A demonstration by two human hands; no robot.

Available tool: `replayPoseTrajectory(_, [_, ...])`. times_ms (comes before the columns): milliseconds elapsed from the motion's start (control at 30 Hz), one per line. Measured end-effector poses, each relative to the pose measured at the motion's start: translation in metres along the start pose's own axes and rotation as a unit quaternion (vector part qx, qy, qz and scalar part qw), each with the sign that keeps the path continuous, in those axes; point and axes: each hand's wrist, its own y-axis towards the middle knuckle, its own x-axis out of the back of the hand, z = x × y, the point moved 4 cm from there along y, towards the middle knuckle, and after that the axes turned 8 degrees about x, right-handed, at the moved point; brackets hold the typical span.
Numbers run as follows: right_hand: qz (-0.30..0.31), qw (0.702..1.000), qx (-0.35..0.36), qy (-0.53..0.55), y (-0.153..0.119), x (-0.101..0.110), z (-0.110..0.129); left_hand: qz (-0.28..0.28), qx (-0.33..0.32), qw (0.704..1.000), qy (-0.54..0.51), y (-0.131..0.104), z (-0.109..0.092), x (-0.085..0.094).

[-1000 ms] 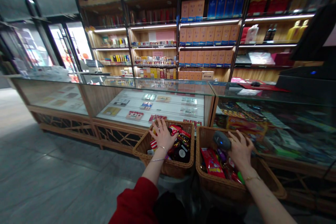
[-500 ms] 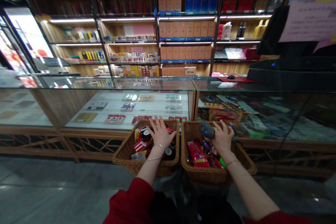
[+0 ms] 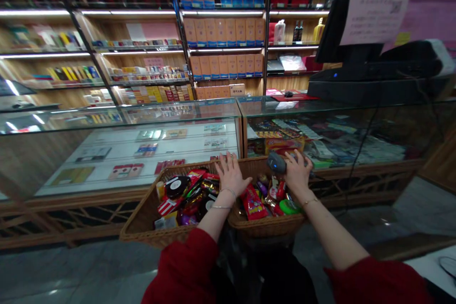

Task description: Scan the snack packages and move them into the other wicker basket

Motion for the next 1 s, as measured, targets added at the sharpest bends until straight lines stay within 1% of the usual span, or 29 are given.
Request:
replayPoseTrajectory(133, [0.032, 0.999, -0.011, -0.03, -0.001, -0.006, -0.014, 0.052, -0.037, 0.998, -0.001, 0.001, -0.033, -0.017])
replayPoseTrajectory(233, [0.055, 0.997, -0.029, -0.04, -0.003, -0.009, -0.018, 0.1, -0.07, 0.993, 0.001, 0.001, -0.052, -0.03])
replayPoseTrajectory(367, [0.059, 0.997, -0.045, -0.025, -0.007, -0.013, -0.019, 0.181, -0.116, 0.976, 0.018, -0.004, -0.067, -0.045])
replayPoseTrajectory(533, [0.058, 0.997, -0.058, -0.011, -0.008, -0.018, -0.022, 0.284, -0.197, 0.938, 0.011, -0.018, -0.08, -0.058])
replayPoseTrajectory(600, [0.06, 0.996, -0.066, -0.009, -0.008, -0.02, -0.024, 0.3, -0.222, 0.928, 0.004, -0.023, -0.087, -0.06])
replayPoseTrajectory(800, [0.044, 0.996, -0.081, 0.015, -0.009, -0.025, -0.031, 0.3, -0.299, 0.906, 0.019, -0.034, -0.112, -0.073])
replayPoseTrajectory(900, [0.044, 0.995, -0.087, 0.015, -0.009, -0.024, -0.032, 0.306, -0.304, 0.902, 0.026, -0.037, -0.12, -0.081])
replayPoseTrajectory(1000, [0.059, 0.994, -0.093, 0.007, -0.008, -0.023, -0.031, 0.333, -0.301, 0.893, 0.029, -0.038, -0.124, -0.088])
